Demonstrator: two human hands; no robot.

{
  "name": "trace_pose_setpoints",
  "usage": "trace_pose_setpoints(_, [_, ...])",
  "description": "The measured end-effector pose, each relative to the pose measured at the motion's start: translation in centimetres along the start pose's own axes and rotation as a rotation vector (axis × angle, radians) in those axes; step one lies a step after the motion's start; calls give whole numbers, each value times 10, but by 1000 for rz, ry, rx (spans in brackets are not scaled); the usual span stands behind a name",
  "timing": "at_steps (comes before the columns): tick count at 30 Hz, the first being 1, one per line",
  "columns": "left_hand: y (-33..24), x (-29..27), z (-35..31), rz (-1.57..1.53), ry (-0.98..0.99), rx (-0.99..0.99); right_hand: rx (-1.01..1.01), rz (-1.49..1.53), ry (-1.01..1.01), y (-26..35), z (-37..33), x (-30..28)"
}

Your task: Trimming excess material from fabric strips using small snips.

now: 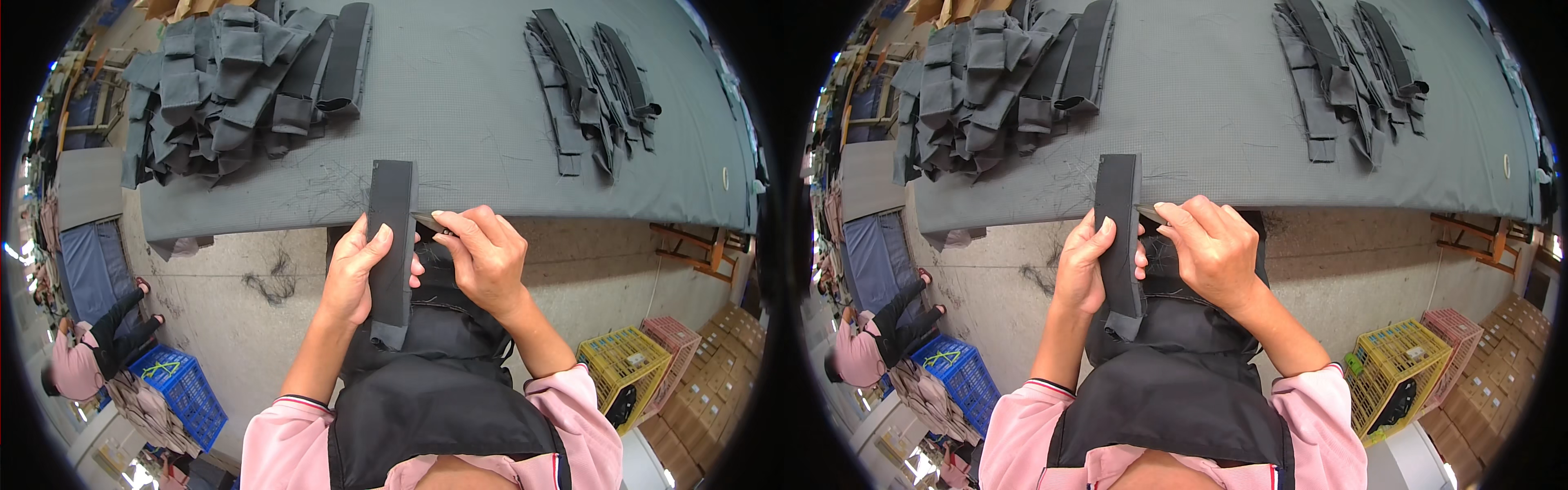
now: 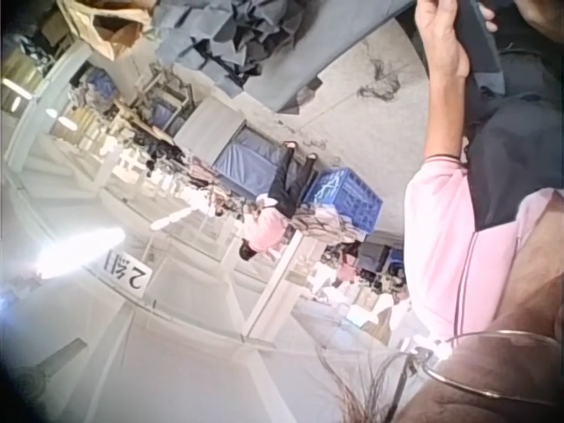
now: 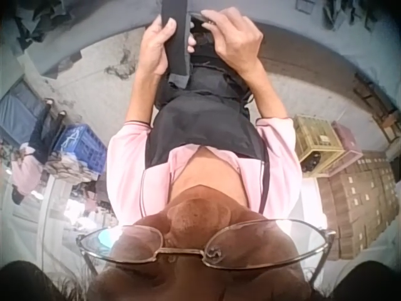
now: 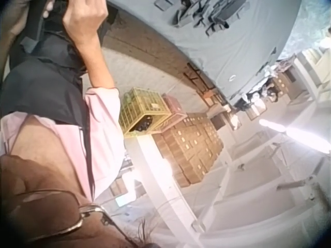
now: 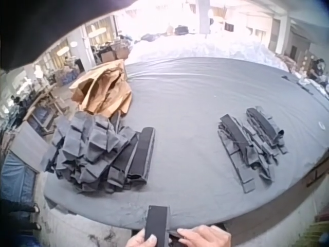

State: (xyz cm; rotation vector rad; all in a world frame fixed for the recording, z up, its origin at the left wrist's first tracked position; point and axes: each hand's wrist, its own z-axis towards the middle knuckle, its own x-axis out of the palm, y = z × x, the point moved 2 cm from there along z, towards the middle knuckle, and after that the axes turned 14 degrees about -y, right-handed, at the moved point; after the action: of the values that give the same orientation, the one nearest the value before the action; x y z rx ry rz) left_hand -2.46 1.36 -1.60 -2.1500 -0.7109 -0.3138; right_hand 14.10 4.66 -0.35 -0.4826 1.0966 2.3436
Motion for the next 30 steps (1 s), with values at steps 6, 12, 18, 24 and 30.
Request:
trace_pose_setpoints(6, [0,-1,-1,22,25,-30,249,169,-26,-4,-7,-3])
trace_pose_setpoints(12, [-2,6,-1,107,12,-56,267,177,33,-3,-4,-4])
trace_pose_setpoints(18, [-5,9,-6,203,55,-62,209,208,109,0,7,3])
trace_pose_setpoints(24, [-5,8,-6,263,59,-61,83,146,132,0,5,7])
trace_pose_setpoints(30, [-4,8,-6,227,56,-82,410,347,20,-2,-4,6])
